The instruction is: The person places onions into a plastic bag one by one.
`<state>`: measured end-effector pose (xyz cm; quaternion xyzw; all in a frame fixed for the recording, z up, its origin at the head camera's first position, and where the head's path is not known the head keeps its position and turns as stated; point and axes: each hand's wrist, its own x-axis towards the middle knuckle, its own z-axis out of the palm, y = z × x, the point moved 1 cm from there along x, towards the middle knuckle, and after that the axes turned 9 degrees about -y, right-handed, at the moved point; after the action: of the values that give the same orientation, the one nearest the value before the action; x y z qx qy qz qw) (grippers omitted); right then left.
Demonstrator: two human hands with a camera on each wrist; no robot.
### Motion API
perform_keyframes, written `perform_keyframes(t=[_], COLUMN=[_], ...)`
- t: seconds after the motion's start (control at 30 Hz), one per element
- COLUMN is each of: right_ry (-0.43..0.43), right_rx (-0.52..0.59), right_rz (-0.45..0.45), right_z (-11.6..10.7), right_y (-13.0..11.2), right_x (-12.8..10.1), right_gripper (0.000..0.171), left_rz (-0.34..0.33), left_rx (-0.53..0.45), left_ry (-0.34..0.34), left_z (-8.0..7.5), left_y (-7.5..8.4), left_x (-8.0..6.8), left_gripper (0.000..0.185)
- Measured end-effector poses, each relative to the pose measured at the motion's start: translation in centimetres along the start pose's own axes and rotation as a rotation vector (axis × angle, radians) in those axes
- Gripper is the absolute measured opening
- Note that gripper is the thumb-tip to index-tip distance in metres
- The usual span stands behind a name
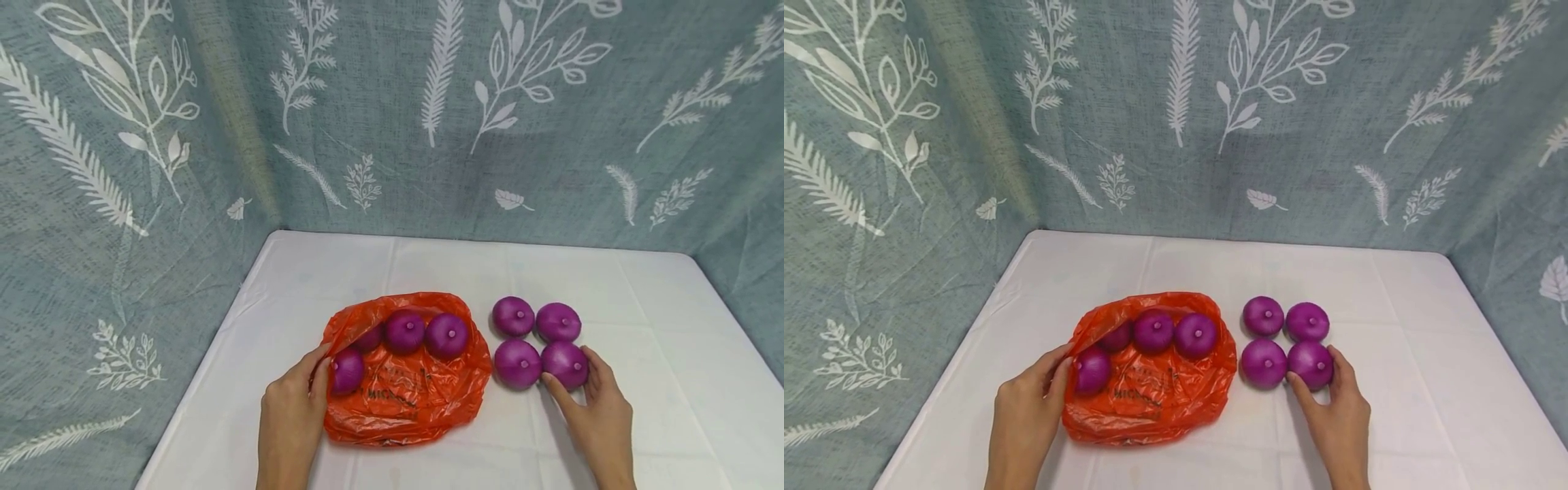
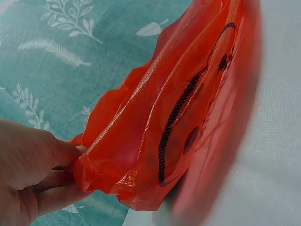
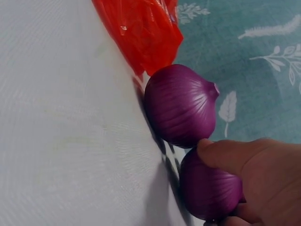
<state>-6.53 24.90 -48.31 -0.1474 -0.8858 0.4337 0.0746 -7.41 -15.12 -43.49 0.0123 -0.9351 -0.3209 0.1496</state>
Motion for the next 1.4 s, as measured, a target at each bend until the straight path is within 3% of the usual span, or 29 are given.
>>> perform_keyframes(t=[0.3, 0.67, 0.9, 1.17, 1.4], right_ry=[0.084, 0.109, 0.133, 0.115, 0.095], right_rx=[0.051, 0.07, 0.076, 0.08, 0.082], right_rz=[-0.075, -0.052, -0.085, -0.067, -0.08], right_z=[-0.7, -1.2, -1.2, -1.1, -0.8], right_y=[-0.8, -1.8, -2.7, -4.2, -5.6], right_x=[0.0, -0.1, 0.0, -0.3, -0.2], right_gripper=[0.085, 0.087, 0.086, 0.087, 0.087], left_rz=[0.014, 0.044, 0.054, 0.017, 0.027], left_rx=[-0.002, -0.013, -0.017, -0.008, -0.006], left_ry=[0.005, 0.018, 0.028, 0.006, 0.019], left_z=[0.0, -0.1, -0.3, -0.3, -0.3], left_y=[0.0, 0.1, 0.2, 0.2, 0.1], left_x=[0.1, 0.1, 0.0, 0.0, 0.0], left_gripper=[0.027, 0.028, 0.028, 0.029, 0.029])
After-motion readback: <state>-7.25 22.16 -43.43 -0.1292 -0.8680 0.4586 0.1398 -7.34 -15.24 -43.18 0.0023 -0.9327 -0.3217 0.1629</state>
